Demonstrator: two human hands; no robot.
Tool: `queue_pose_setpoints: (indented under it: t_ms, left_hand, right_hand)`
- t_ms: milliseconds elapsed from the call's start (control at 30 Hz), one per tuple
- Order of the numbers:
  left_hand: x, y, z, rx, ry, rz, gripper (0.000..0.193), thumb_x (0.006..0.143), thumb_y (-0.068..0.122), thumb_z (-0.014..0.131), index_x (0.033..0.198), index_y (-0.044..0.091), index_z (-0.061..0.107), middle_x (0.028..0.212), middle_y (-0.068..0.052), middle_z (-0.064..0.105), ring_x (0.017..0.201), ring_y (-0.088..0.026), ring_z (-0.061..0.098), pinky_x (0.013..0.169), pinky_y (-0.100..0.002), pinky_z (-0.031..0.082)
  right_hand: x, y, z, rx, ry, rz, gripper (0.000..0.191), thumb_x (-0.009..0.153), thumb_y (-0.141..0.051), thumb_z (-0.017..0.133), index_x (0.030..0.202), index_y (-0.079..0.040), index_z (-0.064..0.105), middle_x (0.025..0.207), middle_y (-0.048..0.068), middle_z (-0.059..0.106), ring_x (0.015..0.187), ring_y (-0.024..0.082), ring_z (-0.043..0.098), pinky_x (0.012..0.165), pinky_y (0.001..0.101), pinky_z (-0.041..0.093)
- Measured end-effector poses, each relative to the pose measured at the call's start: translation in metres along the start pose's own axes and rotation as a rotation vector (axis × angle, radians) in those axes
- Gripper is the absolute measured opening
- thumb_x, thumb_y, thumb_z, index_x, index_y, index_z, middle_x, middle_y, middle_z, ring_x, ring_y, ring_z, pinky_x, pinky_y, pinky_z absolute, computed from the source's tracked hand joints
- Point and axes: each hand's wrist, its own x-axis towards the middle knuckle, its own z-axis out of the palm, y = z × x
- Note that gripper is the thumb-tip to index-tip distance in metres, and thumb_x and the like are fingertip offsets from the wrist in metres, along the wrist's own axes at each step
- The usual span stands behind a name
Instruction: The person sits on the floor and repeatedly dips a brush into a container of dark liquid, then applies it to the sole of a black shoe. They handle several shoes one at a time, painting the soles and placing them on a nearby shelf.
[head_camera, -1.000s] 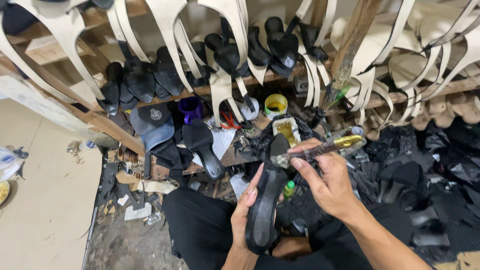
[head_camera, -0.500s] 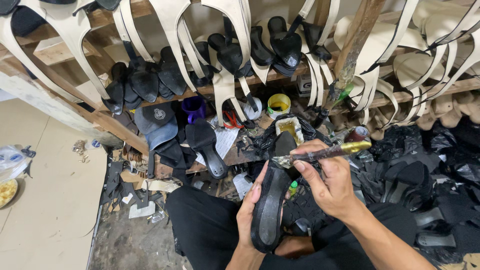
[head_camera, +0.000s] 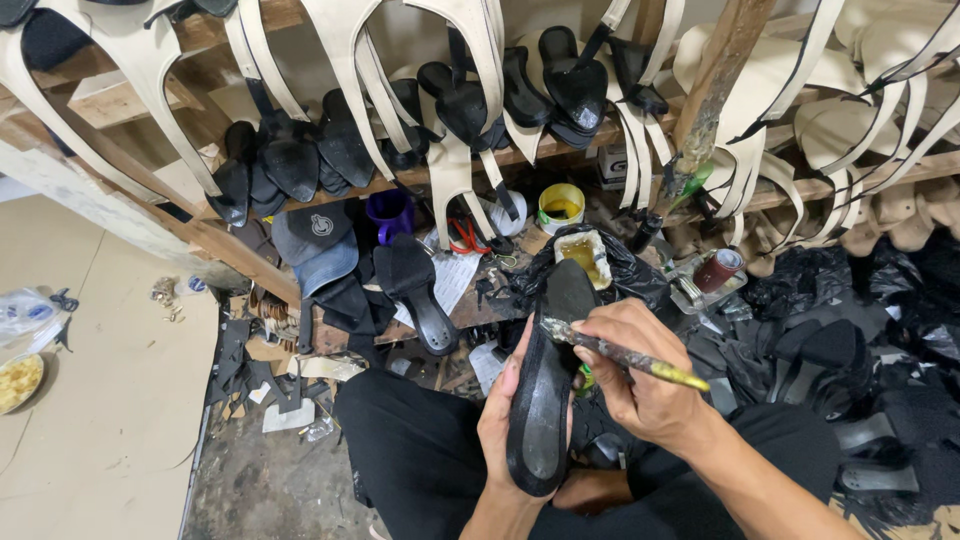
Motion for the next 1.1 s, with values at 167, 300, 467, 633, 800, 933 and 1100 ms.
queue_pose_setpoints:
  t_ms: [167,300,467,633,800,933,1100]
  left_hand:
    - [0.002,0.001,0.002,-0.030,-0.076,0.030,0.063,0.105,0.028,0.044,0.161,0.002,0.035,0.133,-0.014,0.064,0.104,-0.017,0.068,0.088,-0.027,0.057]
    - [0.004,0.002,0.002,-0.061,0.110,-0.022,0.066,0.096,0.027,0.043,0.156,0.004,0.037,0.130,-0.012,0.066,0.103,-0.017,0.071,0.087,-0.026,0.060]
    - [0.007,0.003,-0.004,-0.019,-0.127,0.011,0.061,0.108,0.027,0.047,0.163,0.004,0.035,0.129,-0.014,0.067,0.091,-0.014,0.069,0.073,-0.023,0.058]
    - [0.007,0.000,-0.006,0.008,-0.144,0.029,0.062,0.106,0.027,0.045,0.162,0.002,0.034,0.127,-0.014,0.067,0.092,-0.015,0.069,0.073,-0.023,0.058]
    - [0.012,-0.002,-0.001,-0.145,-0.190,0.033,0.059,0.111,0.024,0.041,0.164,-0.001,0.033,0.141,-0.017,0.061,0.115,-0.022,0.065,0.098,-0.031,0.053]
    - [0.016,-0.001,0.004,-0.092,-0.084,0.055,0.060,0.105,0.028,0.038,0.157,0.000,0.035,0.142,-0.016,0.059,0.125,-0.023,0.061,0.111,-0.036,0.048]
    - [0.018,-0.001,-0.001,-0.097,-0.069,0.050,0.060,0.106,0.029,0.038,0.159,0.001,0.036,0.142,-0.016,0.060,0.118,-0.023,0.065,0.100,-0.034,0.056]
  right_hand:
    - [-0.005,0.000,0.004,0.015,-0.015,-0.017,0.023,0.090,-0.001,0.073,0.111,0.003,0.064,0.094,0.013,0.067,0.082,0.026,0.067,0.073,0.0350,0.055]
    - [-0.015,0.002,0.006,0.009,-0.057,-0.051,0.022,0.090,-0.003,0.073,0.109,0.002,0.063,0.095,0.014,0.066,0.083,0.027,0.066,0.073,0.0366,0.054]
    - [-0.013,0.012,0.005,0.077,-0.018,-0.031,0.023,0.090,-0.002,0.073,0.112,0.001,0.066,0.095,0.010,0.070,0.081,0.022,0.067,0.071,0.0328,0.055]
    - [-0.005,0.008,-0.006,-0.013,-0.016,0.010,0.020,0.091,0.000,0.072,0.109,0.002,0.065,0.097,0.014,0.068,0.086,0.027,0.067,0.077,0.0359,0.054]
    - [0.003,-0.003,-0.003,-0.010,0.007,-0.020,0.018,0.092,0.000,0.070,0.109,0.004,0.064,0.095,0.014,0.066,0.084,0.028,0.066,0.075,0.0356,0.055]
    - [0.001,-0.010,0.002,0.016,-0.014,-0.019,0.019,0.092,-0.002,0.072,0.108,0.004,0.063,0.093,0.014,0.066,0.081,0.028,0.067,0.073,0.0355,0.055]
    - [-0.005,-0.018,0.005,0.061,-0.068,0.009,0.020,0.091,-0.003,0.072,0.108,0.003,0.063,0.092,0.014,0.067,0.080,0.028,0.067,0.071,0.0361,0.055]
